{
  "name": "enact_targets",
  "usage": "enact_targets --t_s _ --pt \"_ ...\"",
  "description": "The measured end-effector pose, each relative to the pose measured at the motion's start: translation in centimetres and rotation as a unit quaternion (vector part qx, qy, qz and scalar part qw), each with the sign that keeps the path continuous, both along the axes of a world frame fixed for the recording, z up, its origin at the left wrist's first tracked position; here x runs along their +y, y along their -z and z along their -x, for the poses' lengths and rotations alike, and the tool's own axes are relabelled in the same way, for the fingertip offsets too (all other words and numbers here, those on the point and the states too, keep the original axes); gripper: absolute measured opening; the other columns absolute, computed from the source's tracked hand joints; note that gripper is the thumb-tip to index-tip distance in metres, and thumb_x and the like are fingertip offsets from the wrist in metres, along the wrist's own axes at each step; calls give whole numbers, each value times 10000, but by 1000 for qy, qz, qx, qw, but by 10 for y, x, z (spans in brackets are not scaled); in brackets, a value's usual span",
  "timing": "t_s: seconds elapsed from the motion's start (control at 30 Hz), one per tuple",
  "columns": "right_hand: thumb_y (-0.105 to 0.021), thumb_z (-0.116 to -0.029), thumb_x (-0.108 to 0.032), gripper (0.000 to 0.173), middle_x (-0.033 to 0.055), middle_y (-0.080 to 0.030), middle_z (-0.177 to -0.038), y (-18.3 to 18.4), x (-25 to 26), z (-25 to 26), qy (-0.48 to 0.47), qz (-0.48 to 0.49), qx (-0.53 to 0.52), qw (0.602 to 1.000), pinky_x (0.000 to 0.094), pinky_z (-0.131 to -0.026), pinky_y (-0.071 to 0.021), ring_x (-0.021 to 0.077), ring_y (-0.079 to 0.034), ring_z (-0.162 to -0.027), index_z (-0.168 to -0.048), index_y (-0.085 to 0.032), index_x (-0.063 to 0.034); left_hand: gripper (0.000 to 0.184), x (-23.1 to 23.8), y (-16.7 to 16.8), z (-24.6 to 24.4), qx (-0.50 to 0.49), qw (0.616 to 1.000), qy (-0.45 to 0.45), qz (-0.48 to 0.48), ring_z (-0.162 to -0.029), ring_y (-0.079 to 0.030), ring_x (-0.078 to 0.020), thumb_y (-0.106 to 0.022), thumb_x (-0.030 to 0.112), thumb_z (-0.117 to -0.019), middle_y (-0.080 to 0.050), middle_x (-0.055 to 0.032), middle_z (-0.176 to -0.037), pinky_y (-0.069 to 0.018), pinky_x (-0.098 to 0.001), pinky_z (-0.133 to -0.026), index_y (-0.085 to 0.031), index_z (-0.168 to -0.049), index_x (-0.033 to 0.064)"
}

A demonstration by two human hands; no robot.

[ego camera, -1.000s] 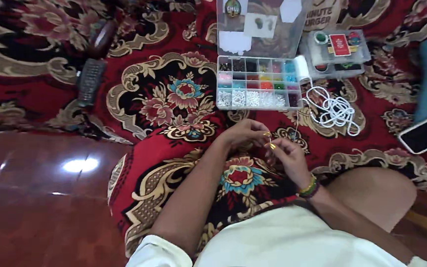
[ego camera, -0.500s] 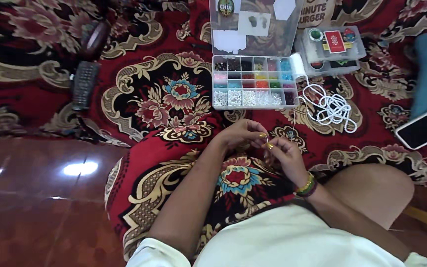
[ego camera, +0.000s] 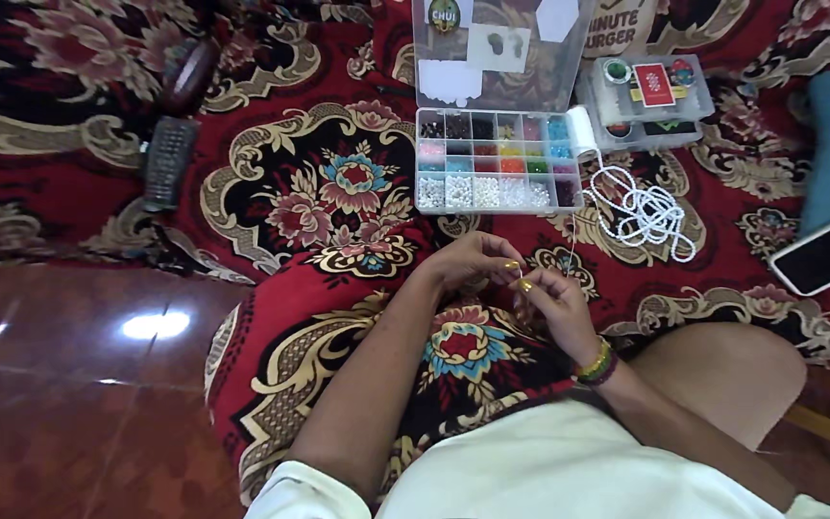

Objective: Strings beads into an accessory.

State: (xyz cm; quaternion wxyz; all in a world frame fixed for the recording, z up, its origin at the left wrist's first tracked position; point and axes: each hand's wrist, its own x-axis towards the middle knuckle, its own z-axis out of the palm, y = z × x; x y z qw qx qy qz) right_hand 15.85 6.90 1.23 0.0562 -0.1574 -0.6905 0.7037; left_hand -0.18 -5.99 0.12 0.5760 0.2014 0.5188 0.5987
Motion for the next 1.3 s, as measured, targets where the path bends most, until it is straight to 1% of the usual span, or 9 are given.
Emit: enact_targets --t_s 0.17,0.33,0.4,0.47,0.57,0.73,0.93,1.07,1.3 --pt "-510 -997 -63 186 -54 -694 -748 -1 0 -1 -1 7 -2 1000 191 -587 -568 18 -647 -616 -969 -686 -10 150 1 -2 0 1 1000 0 5 -754 -689 -34 -567 -18 -973 -720 51 -806 -577 -214 -762 -695 -939 53" --pt "-506 -997 -65 193 -56 -689 -742 -1 0 0 -2 2 -3 1000 190 -583 -567 17 -644 -611 -962 -686 -5 141 0 -3 0 -3 1000 -4 3 -765 -696 -47 -571 -19 -974 -723 39 -821 -585 -228 -778 -684 -927 53" --pt "-506 -996 -66 189 -57 -688 -742 -1 0 -1 -3 4 0 1000 194 -586 -571 18 -645 -612 -965 -682 -4 137 0 -2 0 -4 1000 -10 -4 -769 -697 -48 -572 -11 -971 -723 45 -824 -587 -235 -784 -680 -936 65" --pt "-510 -990 -61 181 -53 -688 -749 -3 -1 -1 1 -4 -6 1000 198 -597 -577 18 -650 -623 -970 -678 3 113 -1 0 -1 20 1000 -15 -8 -774 -692 -38 -589 9 -966 -716 64 -836 -589 -233 -780 -680 -962 77" --pt "-514 -979 -70 187 -45 -695 -747 -3 -1 0 3 -12 -1 1000 206 -595 -578 24 -652 -621 -966 -687 0 95 -1 -1 0 30 999 -13 -15 -766 -684 -35 -600 20 -960 -708 71 -838 -587 -237 -767 -668 -987 81" --pt "-518 -979 -71 187 -44 -696 -735 -2 -2 1 9 -15 11 1000 200 -571 -571 22 -647 -600 -964 -693 -6 115 -2 -7 2 17 1000 -11 -9 -742 -681 -32 -579 15 -967 -708 73 -810 -586 -235 -755 -665 -954 90" --pt "-518 -974 -67 179 -54 -691 -729 -4 -2 -1 13 -9 12 1000 187 -571 -564 13 -639 -594 -952 -689 -20 144 -1 -6 2 7 1000 0 -11 -743 -685 -31 -573 13 -964 -716 76 -809 -587 -235 -753 -670 -924 111" --pt "-528 -971 -55 167 -50 -695 -732 -4 -2 -2 14 -2 17 1000 185 -569 -563 17 -641 -594 -946 -689 -22 148 -1 -2 2 0 1000 1 -20 -759 -685 -28 -573 20 -965 -716 82 -826 -584 -233 -767 -672 -934 125" --pt "-536 -969 -56 167 -45 -698 -730 -4 -1 -2 9 -7 14 1000 180 -564 -557 17 -636 -584 -958 -698 -17 169 -1 -2 1 -5 1000 -3 -23 -764 -683 -23 -565 10 -970 -718 86 -827 -582 -230 -773 -698 -943 110"
